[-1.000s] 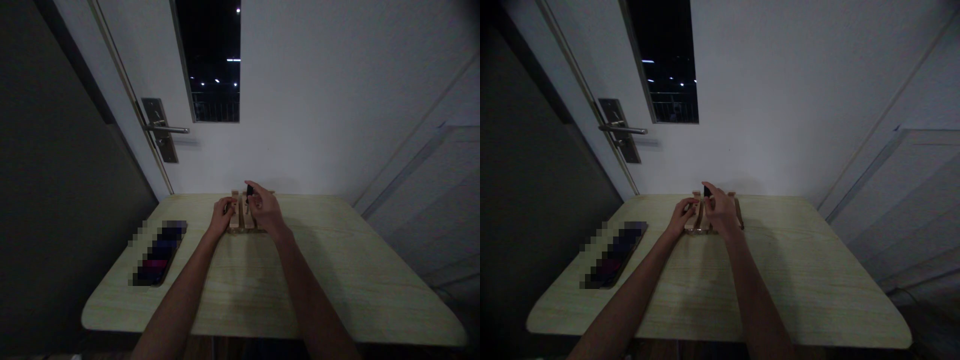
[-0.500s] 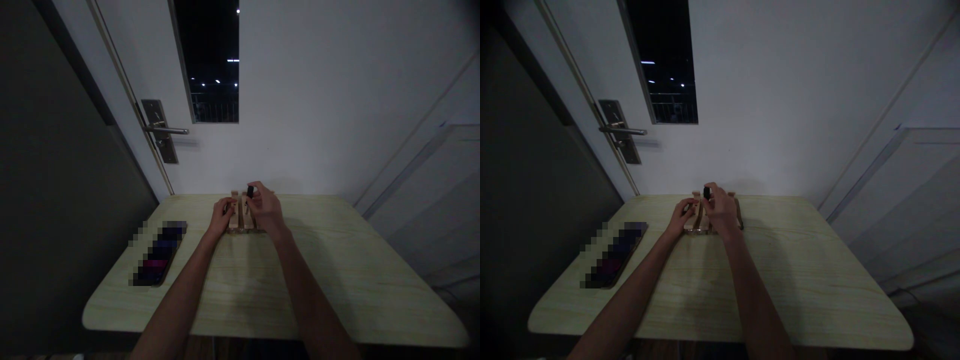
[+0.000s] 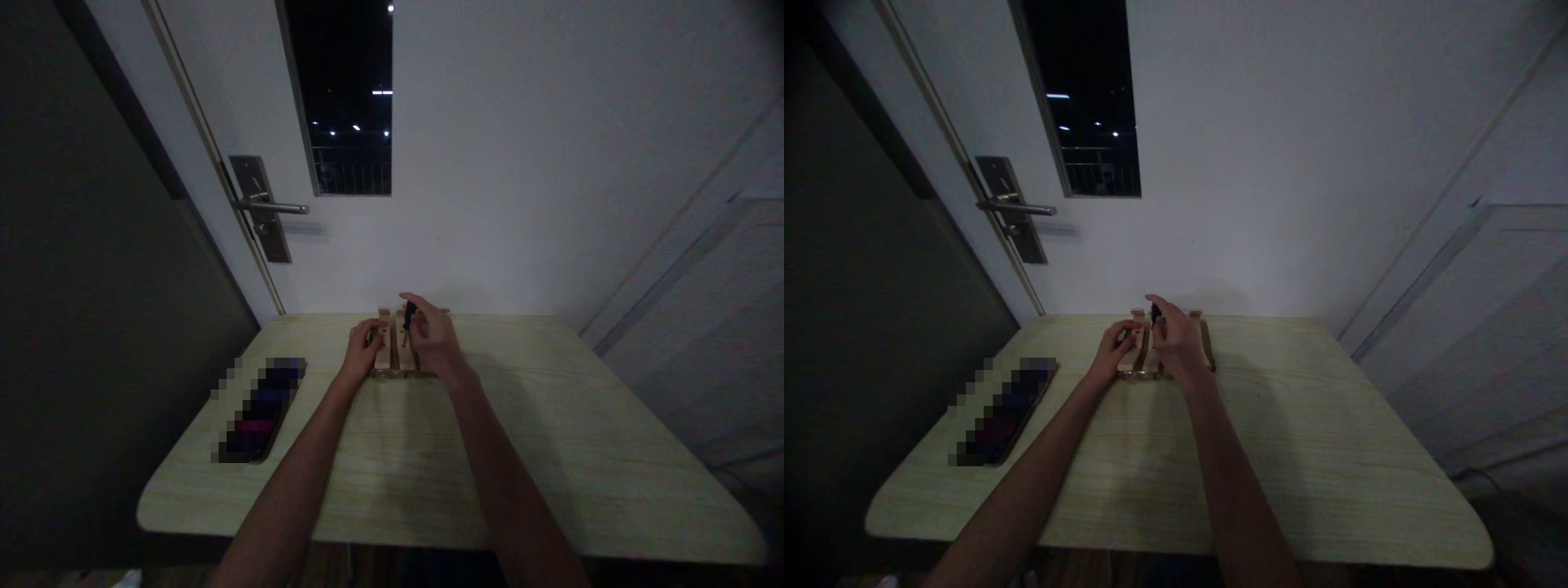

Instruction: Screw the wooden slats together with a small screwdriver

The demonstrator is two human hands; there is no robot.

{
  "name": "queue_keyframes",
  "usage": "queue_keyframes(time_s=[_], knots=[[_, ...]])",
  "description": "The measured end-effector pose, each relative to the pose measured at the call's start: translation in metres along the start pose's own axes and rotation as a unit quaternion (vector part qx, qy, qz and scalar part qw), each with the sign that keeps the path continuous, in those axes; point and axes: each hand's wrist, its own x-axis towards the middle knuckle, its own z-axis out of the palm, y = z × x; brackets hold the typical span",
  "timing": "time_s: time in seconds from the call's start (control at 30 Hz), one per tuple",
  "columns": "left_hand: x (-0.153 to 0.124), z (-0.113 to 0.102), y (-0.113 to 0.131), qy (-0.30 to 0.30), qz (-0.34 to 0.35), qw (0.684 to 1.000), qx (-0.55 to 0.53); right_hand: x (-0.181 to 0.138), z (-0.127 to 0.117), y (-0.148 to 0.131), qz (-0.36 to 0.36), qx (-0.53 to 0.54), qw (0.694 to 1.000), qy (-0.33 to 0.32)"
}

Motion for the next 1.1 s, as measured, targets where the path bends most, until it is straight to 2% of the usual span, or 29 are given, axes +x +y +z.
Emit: queue_keyframes(time_s=[0.5,0.87,1.1], knots=[[-0.0002,-0.0006,0.0030,-0.001,0.000,1.000,0.001,0.0020,-0.0012,0.0001,0.010,0.008,1.000,0.010],[-0.0008,0.0005,0.0008,0.008,0.008,1.000,-0.003,0.0028,-0.0044,0.0036,-0.009,-0.042,0.999,0.021],[0.0003,0.0008,-0.0026,-0.001,0.008,1.000,-0.005,0.0036,-0.0031,0.0009,0.008,-0.062,0.998,0.009]])
